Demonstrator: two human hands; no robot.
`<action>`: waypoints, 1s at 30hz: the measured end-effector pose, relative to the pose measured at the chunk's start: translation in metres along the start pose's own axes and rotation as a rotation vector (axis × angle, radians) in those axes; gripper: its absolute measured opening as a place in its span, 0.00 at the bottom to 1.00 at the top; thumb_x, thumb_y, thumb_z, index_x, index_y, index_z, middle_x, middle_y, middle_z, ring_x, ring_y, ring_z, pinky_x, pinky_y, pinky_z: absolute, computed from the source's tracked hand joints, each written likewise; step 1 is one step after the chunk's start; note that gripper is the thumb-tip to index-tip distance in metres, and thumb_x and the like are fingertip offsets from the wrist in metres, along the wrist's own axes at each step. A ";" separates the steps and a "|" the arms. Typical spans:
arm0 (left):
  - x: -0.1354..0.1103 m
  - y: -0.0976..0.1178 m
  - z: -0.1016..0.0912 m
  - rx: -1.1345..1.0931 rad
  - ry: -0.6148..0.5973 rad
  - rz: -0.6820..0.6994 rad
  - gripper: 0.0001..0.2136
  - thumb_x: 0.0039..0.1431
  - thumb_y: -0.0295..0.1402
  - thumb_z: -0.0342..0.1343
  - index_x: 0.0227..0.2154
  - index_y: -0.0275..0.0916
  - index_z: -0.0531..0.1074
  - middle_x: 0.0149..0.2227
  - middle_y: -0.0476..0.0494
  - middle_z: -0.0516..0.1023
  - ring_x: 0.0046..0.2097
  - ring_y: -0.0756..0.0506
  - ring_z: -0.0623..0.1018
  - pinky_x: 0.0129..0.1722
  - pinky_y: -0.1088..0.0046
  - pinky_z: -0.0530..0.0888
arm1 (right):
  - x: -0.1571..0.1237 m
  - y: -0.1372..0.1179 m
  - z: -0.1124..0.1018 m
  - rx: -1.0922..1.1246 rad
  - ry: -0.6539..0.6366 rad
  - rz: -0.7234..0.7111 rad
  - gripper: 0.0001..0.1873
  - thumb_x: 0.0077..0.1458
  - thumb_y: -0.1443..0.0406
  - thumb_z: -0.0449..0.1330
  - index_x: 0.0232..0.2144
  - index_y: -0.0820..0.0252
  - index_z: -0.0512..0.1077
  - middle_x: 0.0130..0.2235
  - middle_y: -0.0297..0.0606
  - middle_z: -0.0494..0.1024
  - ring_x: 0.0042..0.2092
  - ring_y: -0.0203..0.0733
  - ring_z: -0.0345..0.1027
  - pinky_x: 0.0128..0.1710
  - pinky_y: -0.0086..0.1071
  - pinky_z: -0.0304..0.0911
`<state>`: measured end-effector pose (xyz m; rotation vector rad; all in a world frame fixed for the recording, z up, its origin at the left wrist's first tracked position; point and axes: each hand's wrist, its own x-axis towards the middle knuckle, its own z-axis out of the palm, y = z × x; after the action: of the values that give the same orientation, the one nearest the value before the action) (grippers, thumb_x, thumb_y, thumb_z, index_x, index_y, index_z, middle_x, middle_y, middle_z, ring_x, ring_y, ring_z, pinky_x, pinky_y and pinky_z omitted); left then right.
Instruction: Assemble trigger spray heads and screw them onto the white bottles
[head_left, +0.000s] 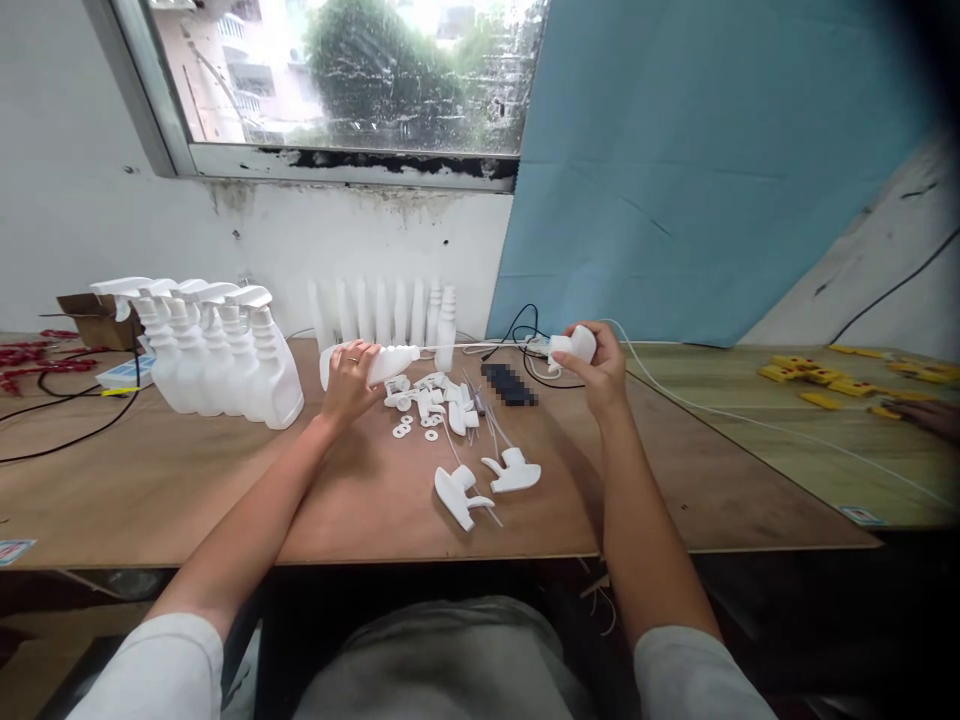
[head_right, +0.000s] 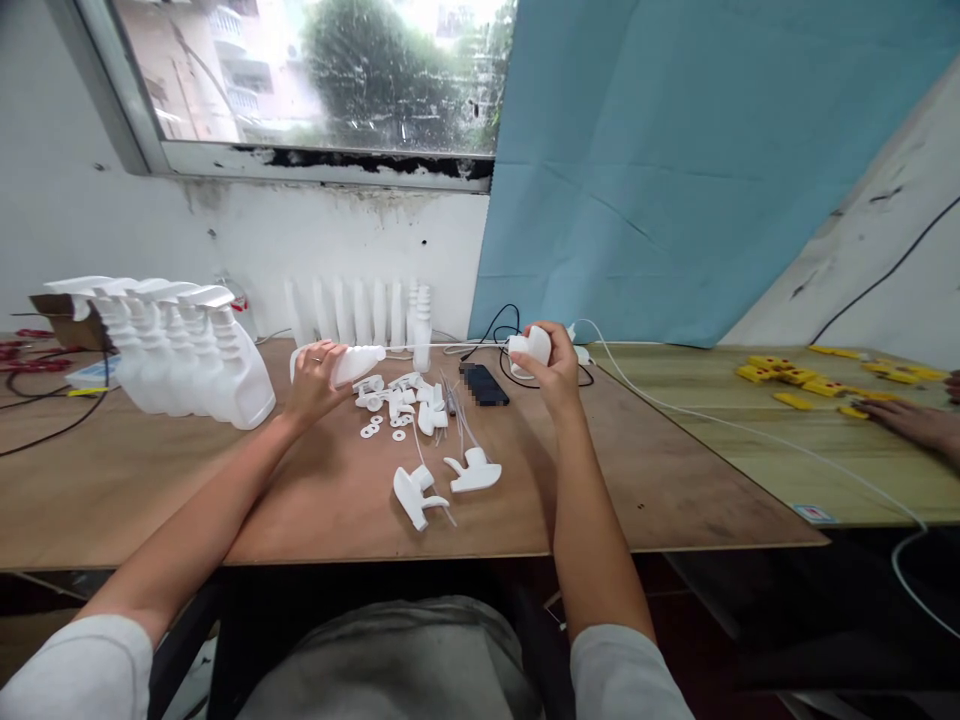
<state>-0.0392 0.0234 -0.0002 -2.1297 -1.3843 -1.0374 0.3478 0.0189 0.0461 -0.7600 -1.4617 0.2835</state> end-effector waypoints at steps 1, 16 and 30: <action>0.000 0.001 0.000 0.000 -0.007 -0.003 0.26 0.51 0.33 0.54 0.55 0.40 0.62 0.55 0.35 0.69 0.61 0.35 0.62 0.64 0.55 0.50 | 0.000 0.000 0.001 -0.003 -0.007 0.003 0.22 0.41 0.60 0.68 0.39 0.55 0.68 0.39 0.35 0.70 0.38 0.41 0.66 0.38 0.35 0.64; -0.003 -0.001 0.002 -0.013 -0.039 -0.009 0.25 0.52 0.33 0.54 0.55 0.41 0.62 0.55 0.35 0.70 0.62 0.36 0.62 0.64 0.52 0.47 | 0.000 0.002 -0.002 0.019 -0.009 0.031 0.22 0.40 0.61 0.69 0.40 0.55 0.68 0.39 0.35 0.70 0.38 0.40 0.66 0.37 0.33 0.64; -0.005 0.006 0.002 -0.054 -0.022 0.046 0.26 0.53 0.32 0.53 0.57 0.41 0.61 0.55 0.34 0.70 0.62 0.34 0.63 0.63 0.51 0.46 | -0.010 0.004 0.022 -0.026 -0.110 0.108 0.23 0.42 0.59 0.67 0.42 0.56 0.72 0.44 0.37 0.73 0.40 0.41 0.67 0.39 0.33 0.63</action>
<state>-0.0337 0.0191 -0.0053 -2.2077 -1.3246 -1.0479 0.3267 0.0223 0.0341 -0.8566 -1.5322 0.3944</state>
